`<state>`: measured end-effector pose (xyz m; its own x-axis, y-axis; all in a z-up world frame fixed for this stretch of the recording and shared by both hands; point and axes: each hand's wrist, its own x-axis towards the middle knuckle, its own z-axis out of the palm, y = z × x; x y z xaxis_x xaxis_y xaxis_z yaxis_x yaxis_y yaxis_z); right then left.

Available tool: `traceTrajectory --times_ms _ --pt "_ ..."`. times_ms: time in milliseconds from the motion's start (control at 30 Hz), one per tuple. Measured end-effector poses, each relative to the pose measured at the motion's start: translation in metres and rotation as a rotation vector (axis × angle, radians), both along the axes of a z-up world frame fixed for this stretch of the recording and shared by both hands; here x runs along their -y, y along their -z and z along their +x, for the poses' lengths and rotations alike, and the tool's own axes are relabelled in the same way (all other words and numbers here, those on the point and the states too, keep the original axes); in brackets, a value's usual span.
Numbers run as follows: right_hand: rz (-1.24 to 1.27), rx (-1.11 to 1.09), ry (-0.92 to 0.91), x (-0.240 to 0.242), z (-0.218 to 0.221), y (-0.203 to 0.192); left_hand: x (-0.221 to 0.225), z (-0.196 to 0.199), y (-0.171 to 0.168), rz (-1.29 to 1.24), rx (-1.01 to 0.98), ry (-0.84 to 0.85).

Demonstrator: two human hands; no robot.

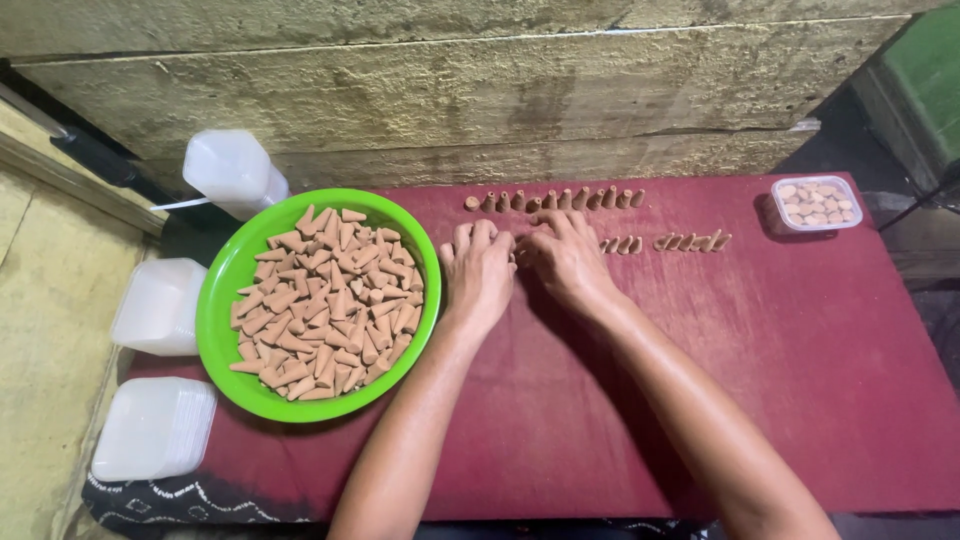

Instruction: Arranging incense cones in rows on a table and sorting them in a bowl

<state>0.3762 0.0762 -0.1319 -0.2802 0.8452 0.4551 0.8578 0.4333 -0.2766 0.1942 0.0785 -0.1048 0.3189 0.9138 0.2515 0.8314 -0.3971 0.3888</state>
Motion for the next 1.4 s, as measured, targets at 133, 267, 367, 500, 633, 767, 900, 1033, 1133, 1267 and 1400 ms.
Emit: traceTrajectory --times_ms 133,267,367,500,633,767,900,1033,1133,1267,1400 --pt "-0.005 -0.010 0.007 -0.003 0.007 0.010 0.012 -0.002 -0.016 0.043 -0.010 -0.004" --pt "-0.010 -0.052 0.015 0.013 0.013 -0.013 0.028 -0.009 -0.027 0.098 -0.047 0.003" --pt "0.020 -0.087 0.004 0.019 0.027 -0.004 0.048 -0.024 -0.037 0.122 -0.089 0.017" --pt "0.057 -0.185 -0.064 0.040 0.026 -0.010 0.086 -0.055 -0.045 0.299 -0.052 0.075" --pt "-0.049 -0.336 -0.153 0.068 -0.017 -0.040 0.126 -0.100 -0.055 0.303 0.065 0.129" --pt "-0.117 -0.316 -0.395 0.089 -0.074 -0.083 0.150 -0.149 -0.073 0.315 0.100 -0.013" --pt "-0.098 -0.212 -0.513 0.082 -0.128 -0.096 0.153 -0.193 -0.070 0.342 0.090 -0.118" --pt "-0.020 -0.093 -0.441 0.071 -0.160 -0.086 0.152 -0.211 -0.062 0.309 0.043 -0.201" --pt "-0.071 -0.156 -0.330 0.058 -0.167 -0.069 0.149 -0.215 -0.052 0.317 0.033 -0.220" --pt "-0.080 -0.067 -0.182 0.039 -0.178 -0.076 0.149 -0.213 -0.052 0.333 -0.006 -0.231" --pt "-0.069 0.160 -0.085 0.016 -0.196 -0.075 0.148 -0.213 -0.054 0.371 0.026 -0.219"
